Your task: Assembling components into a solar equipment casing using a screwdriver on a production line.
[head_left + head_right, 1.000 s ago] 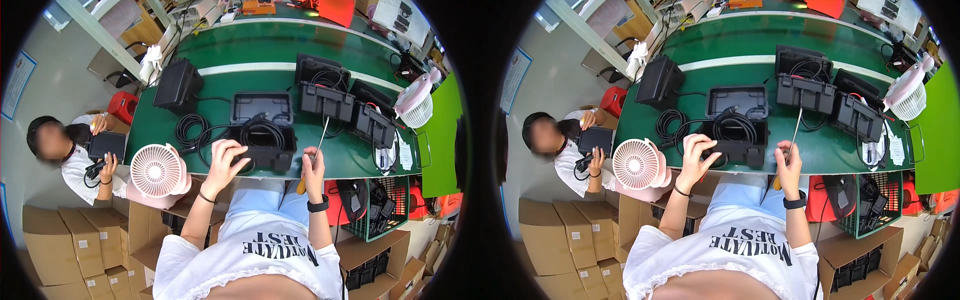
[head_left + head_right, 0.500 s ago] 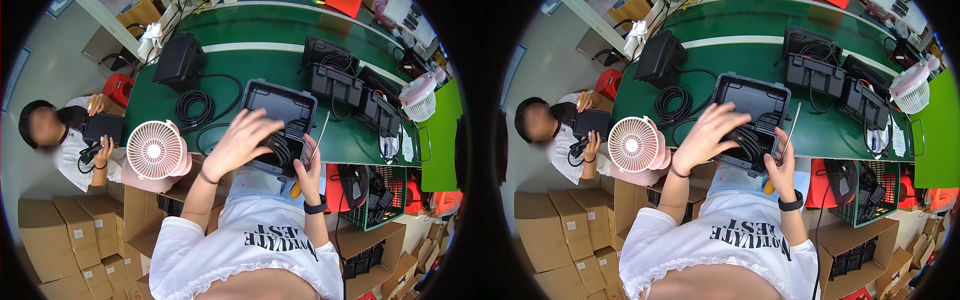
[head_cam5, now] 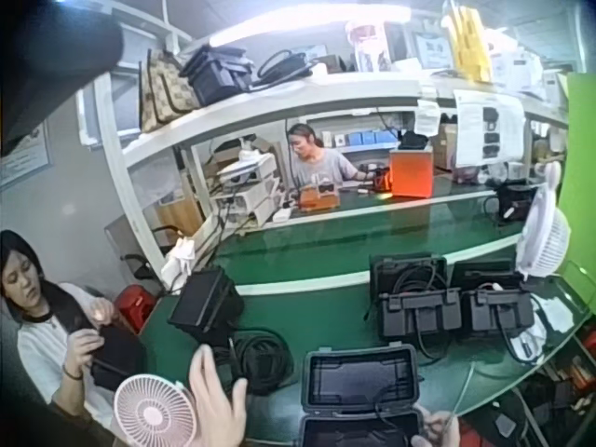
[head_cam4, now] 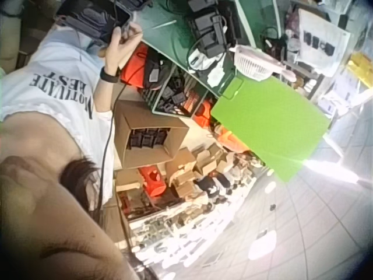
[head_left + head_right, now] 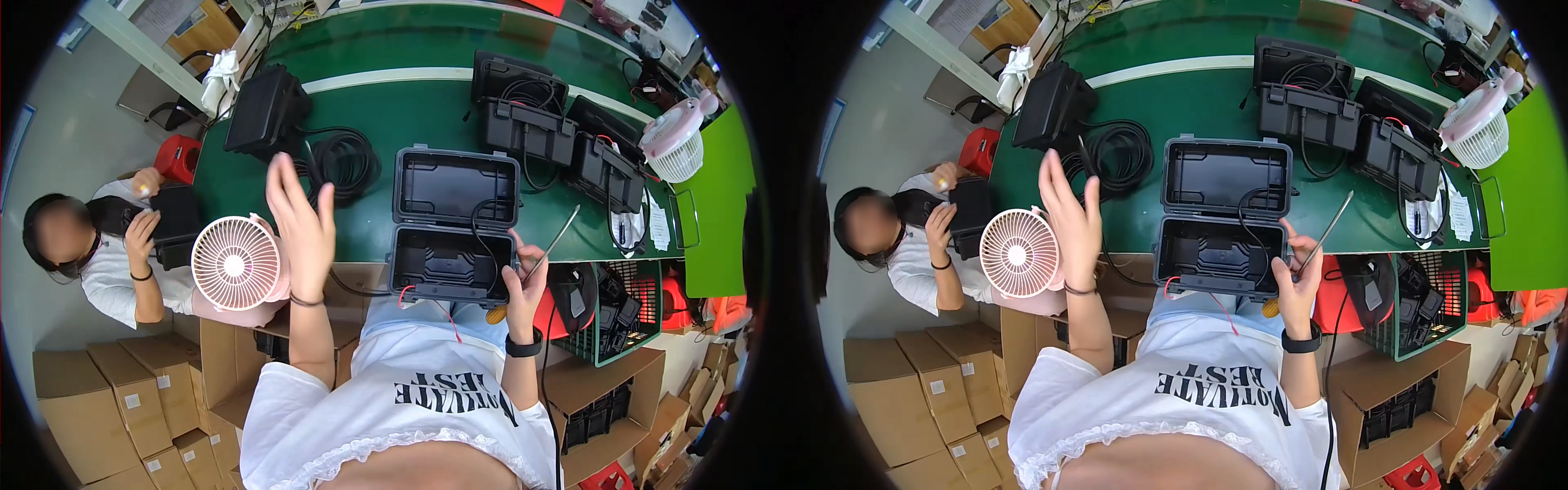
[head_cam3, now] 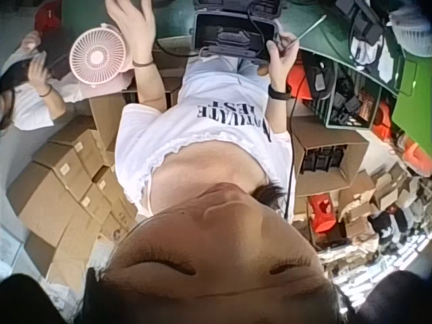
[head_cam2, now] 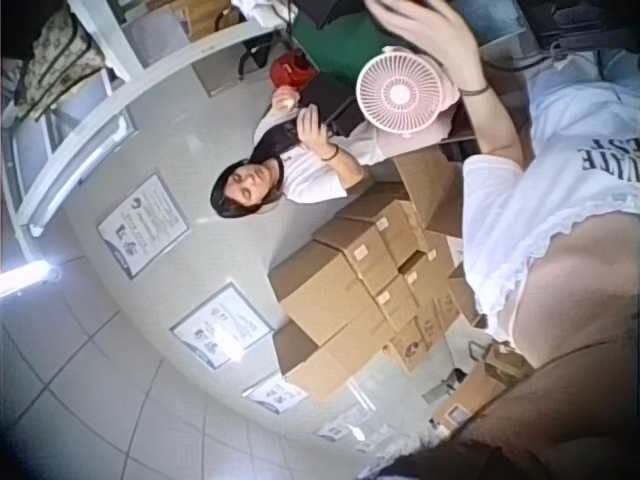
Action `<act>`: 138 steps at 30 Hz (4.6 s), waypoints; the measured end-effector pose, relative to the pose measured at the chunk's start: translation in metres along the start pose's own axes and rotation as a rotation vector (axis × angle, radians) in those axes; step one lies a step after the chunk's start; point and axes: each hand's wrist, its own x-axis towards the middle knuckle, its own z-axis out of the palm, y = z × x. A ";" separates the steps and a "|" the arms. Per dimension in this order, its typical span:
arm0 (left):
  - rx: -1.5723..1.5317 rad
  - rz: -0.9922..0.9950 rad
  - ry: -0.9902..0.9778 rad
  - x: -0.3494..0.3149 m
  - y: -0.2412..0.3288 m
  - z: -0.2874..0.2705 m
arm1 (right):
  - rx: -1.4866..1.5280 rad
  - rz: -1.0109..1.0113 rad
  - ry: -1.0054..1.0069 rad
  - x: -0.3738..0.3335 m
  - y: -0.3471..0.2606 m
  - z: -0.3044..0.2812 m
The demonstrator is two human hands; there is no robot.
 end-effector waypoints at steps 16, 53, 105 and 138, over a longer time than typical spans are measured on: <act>0.006 1.064 -0.210 -0.114 -0.005 -0.001 | 0.025 0.002 0.044 0.000 -0.006 0.006; -0.317 0.588 -0.808 -0.062 0.103 0.013 | -0.083 -0.015 -0.029 -0.004 0.000 -0.001; -0.351 0.509 -0.368 -0.046 0.014 0.029 | -0.115 -0.344 -0.128 0.057 -0.054 0.017; -0.729 -0.027 -0.291 -0.049 0.030 0.048 | -0.551 -0.388 -0.082 0.055 -0.024 0.024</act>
